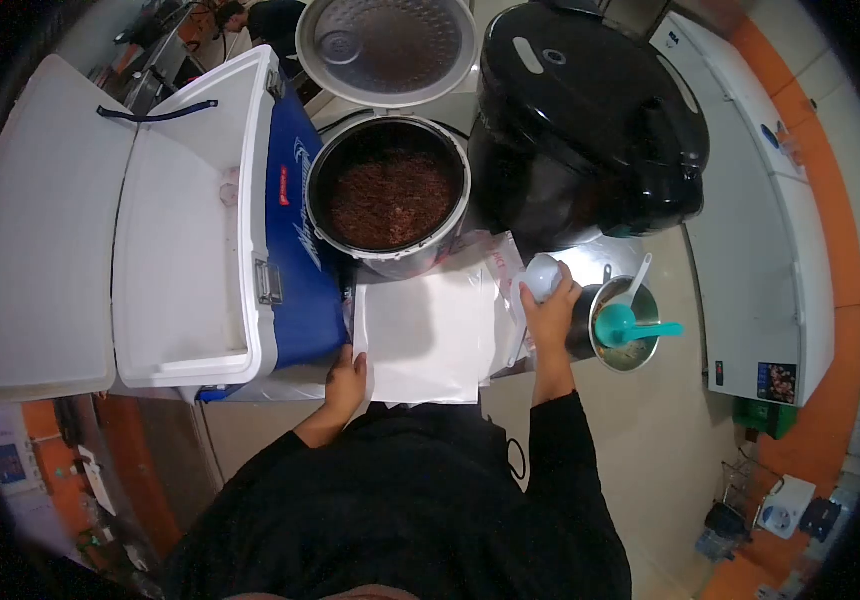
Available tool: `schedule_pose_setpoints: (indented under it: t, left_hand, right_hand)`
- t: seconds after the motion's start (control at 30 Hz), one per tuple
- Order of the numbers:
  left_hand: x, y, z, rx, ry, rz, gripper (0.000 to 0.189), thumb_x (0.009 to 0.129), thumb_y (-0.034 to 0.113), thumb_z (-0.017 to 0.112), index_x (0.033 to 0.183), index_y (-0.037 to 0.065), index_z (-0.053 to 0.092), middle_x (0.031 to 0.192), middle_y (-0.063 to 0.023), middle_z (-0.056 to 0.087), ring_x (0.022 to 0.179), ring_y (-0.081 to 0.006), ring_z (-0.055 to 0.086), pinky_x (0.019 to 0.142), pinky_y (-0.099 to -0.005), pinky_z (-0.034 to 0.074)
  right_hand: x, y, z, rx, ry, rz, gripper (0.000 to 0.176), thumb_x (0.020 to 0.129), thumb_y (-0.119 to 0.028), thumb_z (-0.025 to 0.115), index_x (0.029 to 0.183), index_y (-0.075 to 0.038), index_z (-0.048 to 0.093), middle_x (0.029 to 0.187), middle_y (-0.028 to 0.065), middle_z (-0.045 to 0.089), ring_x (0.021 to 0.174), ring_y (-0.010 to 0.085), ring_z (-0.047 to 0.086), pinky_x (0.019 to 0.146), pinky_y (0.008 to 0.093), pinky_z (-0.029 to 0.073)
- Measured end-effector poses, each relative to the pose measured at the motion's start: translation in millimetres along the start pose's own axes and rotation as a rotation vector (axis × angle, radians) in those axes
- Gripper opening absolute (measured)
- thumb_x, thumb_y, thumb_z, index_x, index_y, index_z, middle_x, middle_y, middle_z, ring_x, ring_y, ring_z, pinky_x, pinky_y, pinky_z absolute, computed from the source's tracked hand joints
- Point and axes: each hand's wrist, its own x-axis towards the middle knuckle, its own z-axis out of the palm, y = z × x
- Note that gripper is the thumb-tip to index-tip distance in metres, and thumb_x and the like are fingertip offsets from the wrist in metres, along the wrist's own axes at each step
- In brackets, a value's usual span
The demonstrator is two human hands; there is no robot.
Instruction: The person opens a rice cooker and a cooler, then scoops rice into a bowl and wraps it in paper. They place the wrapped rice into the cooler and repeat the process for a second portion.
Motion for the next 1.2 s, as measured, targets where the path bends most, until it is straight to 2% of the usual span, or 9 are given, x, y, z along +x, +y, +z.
schedule_pose_setpoints:
  t: [0.1, 0.2, 0.3, 0.4, 0.47, 0.57, 0.73, 0.97, 1.2]
  left_hand:
    - [-10, 24, -22, -0.153, -0.09, -0.092, 0.046, 0.095, 0.027, 0.058, 0.129, -0.001, 0.045, 0.115, -0.027, 0.06, 0.102, -0.0406, 0.062, 0.086, -0.047, 0.051]
    - [-25, 78, -75, 0.363, -0.284, -0.059, 0.062, 0.096, 0.035, 0.057, 0.142, 0.001, 0.036, 0.139, -0.0259, 0.044, 0.125, -0.0412, 0.05, 0.097, -0.0467, 0.046]
    - [-11, 93, -65, -0.418, -0.447, 0.184, 0.072, 0.098, 0.051, 0.048, 0.151, 0.007, 0.026, 0.15, -0.0216, 0.032, 0.134, -0.0413, 0.041, 0.102, -0.0499, 0.045]
    - [1, 145, -74, -1.641, -0.876, -0.342, 0.073, 0.099, 0.063, 0.033, 0.153, 0.013, 0.026, 0.152, -0.0132, 0.035, 0.133, -0.0355, 0.044, 0.104, -0.0521, 0.044]
    - [6, 156, -72, -1.736, -0.955, -0.416, 0.073, 0.098, 0.066, 0.027, 0.149, 0.015, 0.033, 0.145, -0.0115, 0.044, 0.133, -0.0331, 0.046, 0.105, -0.056, 0.042]
    - [8, 141, -43, -1.746, -0.924, -0.555, 0.064, 0.1, 0.06, 0.03, 0.143, 0.013, 0.042, 0.139, -0.0141, 0.05, 0.129, -0.0334, 0.05, 0.105, -0.0577, 0.042]
    - [7, 125, -53, -1.954, -0.92, -0.561, 0.059, 0.101, 0.05, 0.035, 0.14, 0.006, 0.042, 0.143, -0.0162, 0.046, 0.132, -0.0359, 0.046, 0.108, -0.0586, 0.039]
    - [18, 102, -68, -1.991, -0.802, -0.453, 0.058, 0.1, 0.045, 0.04, 0.141, 0.004, 0.04, 0.144, -0.0173, 0.044, 0.133, -0.0379, 0.043, 0.11, -0.0588, 0.037]
    - [34, 93, -74, -1.984, -0.783, -0.483, 0.061, 0.099, 0.051, 0.043, 0.142, 0.008, 0.038, 0.145, -0.0164, 0.042, 0.133, -0.0375, 0.044, 0.108, -0.0562, 0.041]
  right_hand:
    - [-7, 5, -11, 0.411, -0.056, 0.069, 0.08, 0.08, -0.015, 0.076, 0.145, -0.007, 0.029, 0.13, 0.0212, 0.042, 0.115, 0.0338, 0.053, 0.097, 0.0431, 0.046]
    - [-24, 15, -11, 0.94, -0.342, 0.183, 0.076, 0.088, -0.015, 0.065, 0.149, -0.009, 0.02, 0.137, 0.0182, 0.04, 0.124, 0.0272, 0.047, 0.104, 0.041, 0.041]
    - [-62, -7, -9, 1.339, -0.749, 0.438, 0.064, 0.096, -0.029, 0.049, 0.15, -0.006, 0.024, 0.147, 0.0157, 0.039, 0.134, 0.0293, 0.043, 0.112, 0.0453, 0.035]
    - [-86, -76, -11, 1.264, -0.927, 0.845, 0.052, 0.104, -0.033, 0.032, 0.146, -0.002, 0.035, 0.146, 0.0117, 0.043, 0.136, 0.0273, 0.042, 0.114, 0.0412, 0.033]
    - [-87, -77, -7, 0.873, -1.095, 0.527, 0.046, 0.103, -0.032, 0.041, 0.141, -0.006, 0.045, 0.136, 0.015, 0.051, 0.125, 0.0305, 0.052, 0.103, 0.0396, 0.042]
    - [-62, -101, -34, 0.323, -0.779, -0.155, 0.042, 0.104, -0.032, 0.039, 0.126, 0.0, 0.054, 0.119, 0.0208, 0.057, 0.114, 0.0357, 0.057, 0.095, 0.0397, 0.044]
    - [-37, -3, -11, -0.416, -0.36, -0.052, 0.045, 0.091, -0.029, 0.063, 0.121, 0.001, 0.046, 0.096, 0.0251, 0.065, 0.083, 0.0448, 0.065, 0.073, 0.0493, 0.052]
    - [-27, 42, -25, -0.213, -0.337, -0.006, 0.061, 0.08, -0.011, 0.072, 0.132, -0.005, 0.041, 0.098, 0.0229, 0.067, 0.087, 0.042, 0.066, 0.076, 0.048, 0.051]
    - [65, -197, -82, -0.303, -0.322, -0.565, 0.048, 0.084, -0.014, 0.065, 0.131, -0.014, 0.053, 0.094, 0.0101, 0.067, 0.086, 0.0336, 0.065, 0.073, 0.0446, 0.05]
